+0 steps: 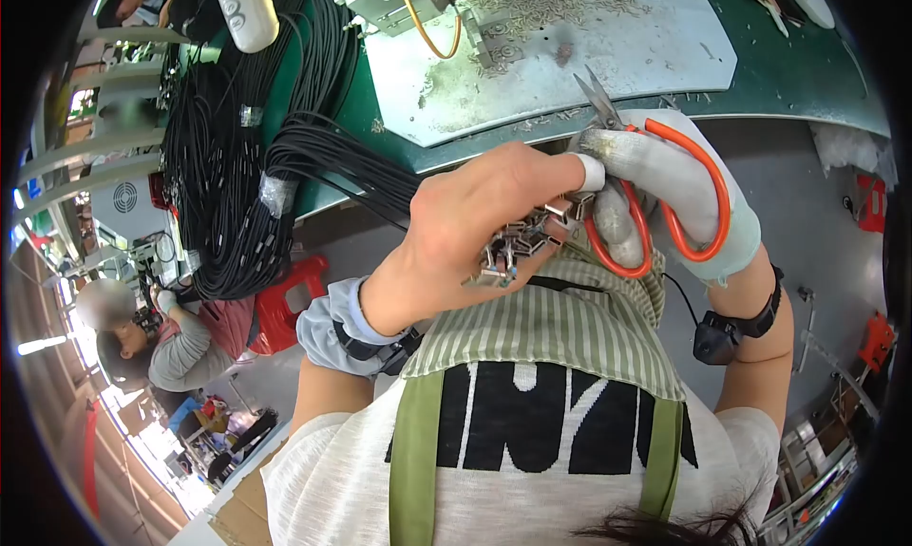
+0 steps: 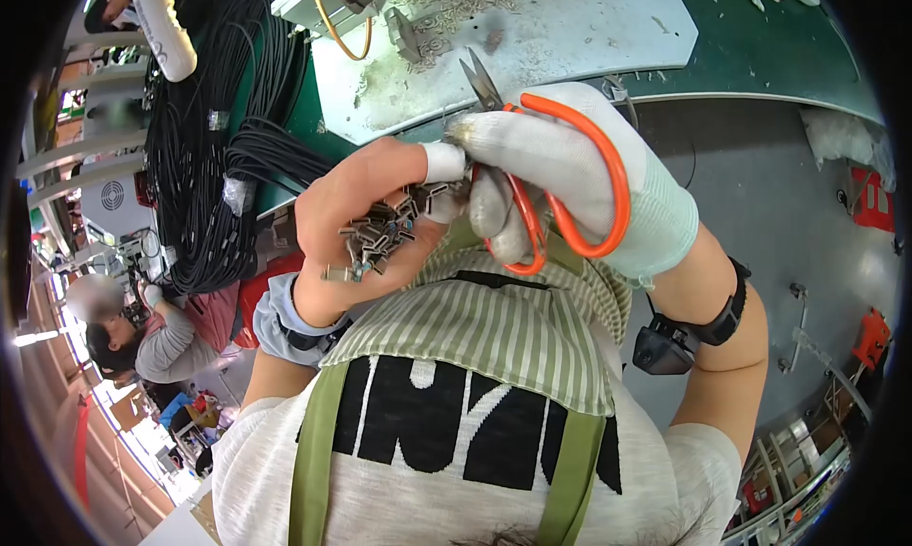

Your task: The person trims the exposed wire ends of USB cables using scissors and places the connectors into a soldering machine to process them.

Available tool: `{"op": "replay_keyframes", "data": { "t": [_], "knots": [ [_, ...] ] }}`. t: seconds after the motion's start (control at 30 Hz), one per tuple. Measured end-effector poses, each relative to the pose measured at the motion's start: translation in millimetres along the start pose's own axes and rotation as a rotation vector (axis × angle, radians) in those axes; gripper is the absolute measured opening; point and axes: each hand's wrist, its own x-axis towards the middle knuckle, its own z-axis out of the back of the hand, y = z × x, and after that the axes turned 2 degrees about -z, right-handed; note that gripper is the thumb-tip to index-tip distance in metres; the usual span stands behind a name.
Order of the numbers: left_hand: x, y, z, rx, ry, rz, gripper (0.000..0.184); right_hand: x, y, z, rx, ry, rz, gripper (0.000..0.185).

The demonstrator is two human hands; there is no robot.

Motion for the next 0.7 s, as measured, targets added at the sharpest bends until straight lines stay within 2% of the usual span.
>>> {"op": "replay_keyframes", "data": {
  "t": [0.2, 0.27, 0.3, 0.33, 0.37, 0.47, 0.5, 0.53, 0.57, 0.63, 0.7],
  "knots": [
    [10.3, -7.7, 2.5, 0.148, 0.115, -0.102, 0.041, -25.2, 15.2, -3.6, -0.283, -0.039, -0.01, 0.029],
    [11.2, -3.0, 0.2, 0.032, 0.166, -0.123, 0.04, -24.5, 13.2, 13.2, -0.145, 0.132, -0.265, 0.027],
    [28.1, -4.4, 3.3, -0.036, 0.197, -0.138, 0.037, -25.5, 16.1, 23.0, -0.09, 0.168, -0.154, 0.024],
    [24.4, -7.6, 6.0, -0.115, 0.266, -0.06, 0.034, -22.8, 2.8, 21.2, 0.029, 0.256, -0.102, 0.021],
    [26.8, -8.1, 4.0, -0.109, 0.246, -0.09, 0.034, -25.5, 5.6, 14.3, -0.003, 0.247, -0.089, 0.021],
    [20.5, -5.3, -6.0, -0.743, -0.047, 0.512, 0.026, -25.4, 5.8, -4.3, -0.408, -0.107, 0.373, 0.019],
    [19.8, -9.8, -5.8, -0.802, -0.095, 0.632, 0.026, -22.8, 0.8, -4.6, -0.404, -0.092, 0.353, 0.019],
    [25.6, -11.5, -4.3, -0.858, -0.151, 0.765, 0.026, -13.2, -2.4, 0.8, -0.884, -0.299, 0.798, 0.018],
    [27.4, -10.0, -0.1, -0.83, -0.151, 0.789, 0.027, -4.4, -5.4, 2.0, -1.344, -0.496, 1.249, 0.018],
    [24.6, -3.0, 6.3, -0.791, -0.19, 0.827, 0.029, -4.0, -6.2, -6.5, -1.268, -0.583, 1.088, 0.02],
    [17.5, 0.1, 7.9, -0.799, -0.279, 0.839, 0.027, -7.0, 0.9, -13.0, -1.381, -0.703, 1.031, 0.021]
  ]
}}
